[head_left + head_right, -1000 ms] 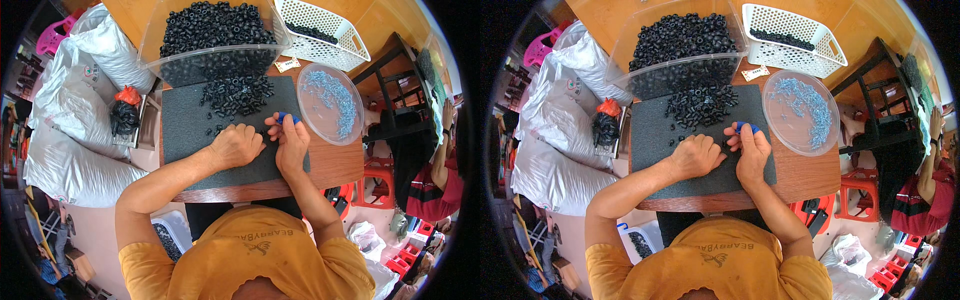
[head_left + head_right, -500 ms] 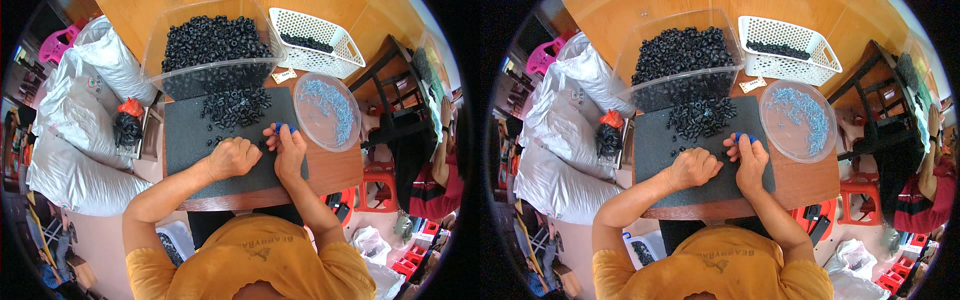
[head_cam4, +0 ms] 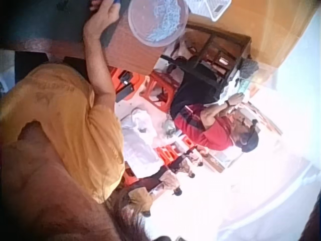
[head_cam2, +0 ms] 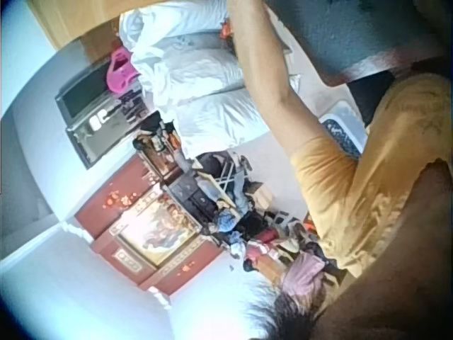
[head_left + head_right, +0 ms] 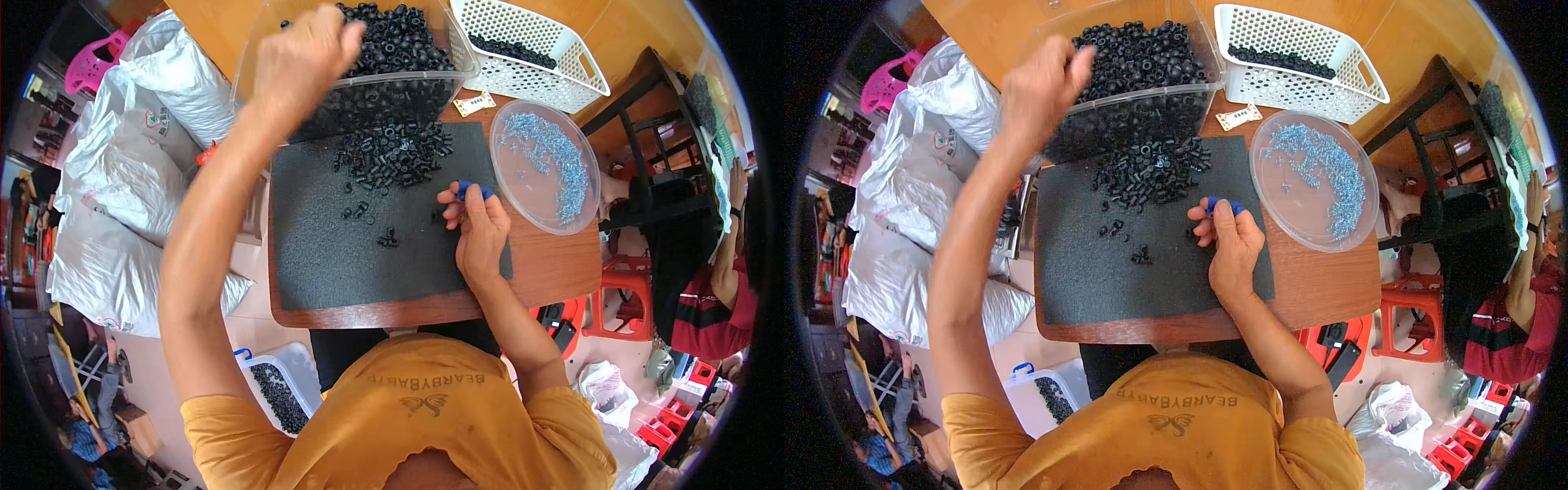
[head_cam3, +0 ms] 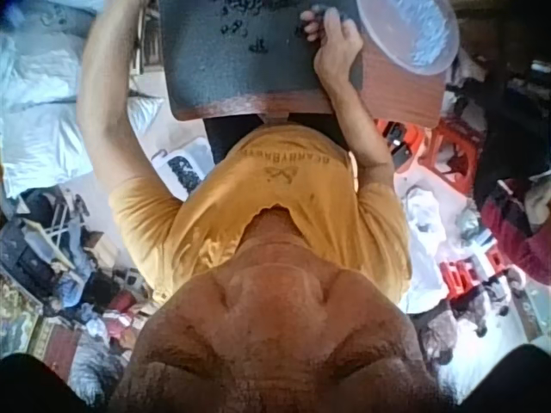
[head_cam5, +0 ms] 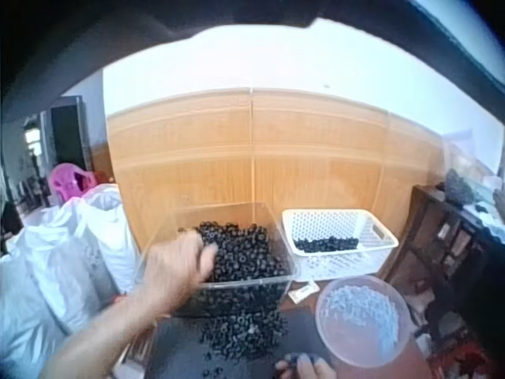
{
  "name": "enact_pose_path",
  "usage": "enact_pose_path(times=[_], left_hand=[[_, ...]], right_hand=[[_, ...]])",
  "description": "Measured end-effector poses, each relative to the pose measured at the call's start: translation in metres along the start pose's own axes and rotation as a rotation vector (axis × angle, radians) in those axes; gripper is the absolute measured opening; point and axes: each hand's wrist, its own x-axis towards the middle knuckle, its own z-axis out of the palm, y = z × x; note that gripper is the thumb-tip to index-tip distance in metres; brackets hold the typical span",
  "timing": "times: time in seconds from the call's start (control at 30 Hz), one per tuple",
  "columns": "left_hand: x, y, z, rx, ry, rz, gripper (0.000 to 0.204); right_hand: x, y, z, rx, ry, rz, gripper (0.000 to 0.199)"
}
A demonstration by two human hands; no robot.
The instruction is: The person dumps black plastic parts from a plastic container onto a work mat and connects the small pieces together by hand.
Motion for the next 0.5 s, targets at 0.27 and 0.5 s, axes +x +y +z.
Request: enact_pose_path(times=[0.27, 0.5], left_hand=[[-0.021, -0.061, 0.019, -0.032, -0.38, -0.006, 0.031], [-0.059, 0.028, -0.036, -0.431, -0.147, 0.121, 0.008]], right_hand=[[-0.002, 0.001, 0.002, 0.026, -0.008, 0.014, 0.027], [-0.005, 0.002, 0.0, -0.137, 0.038, -0.045, 0.02]])
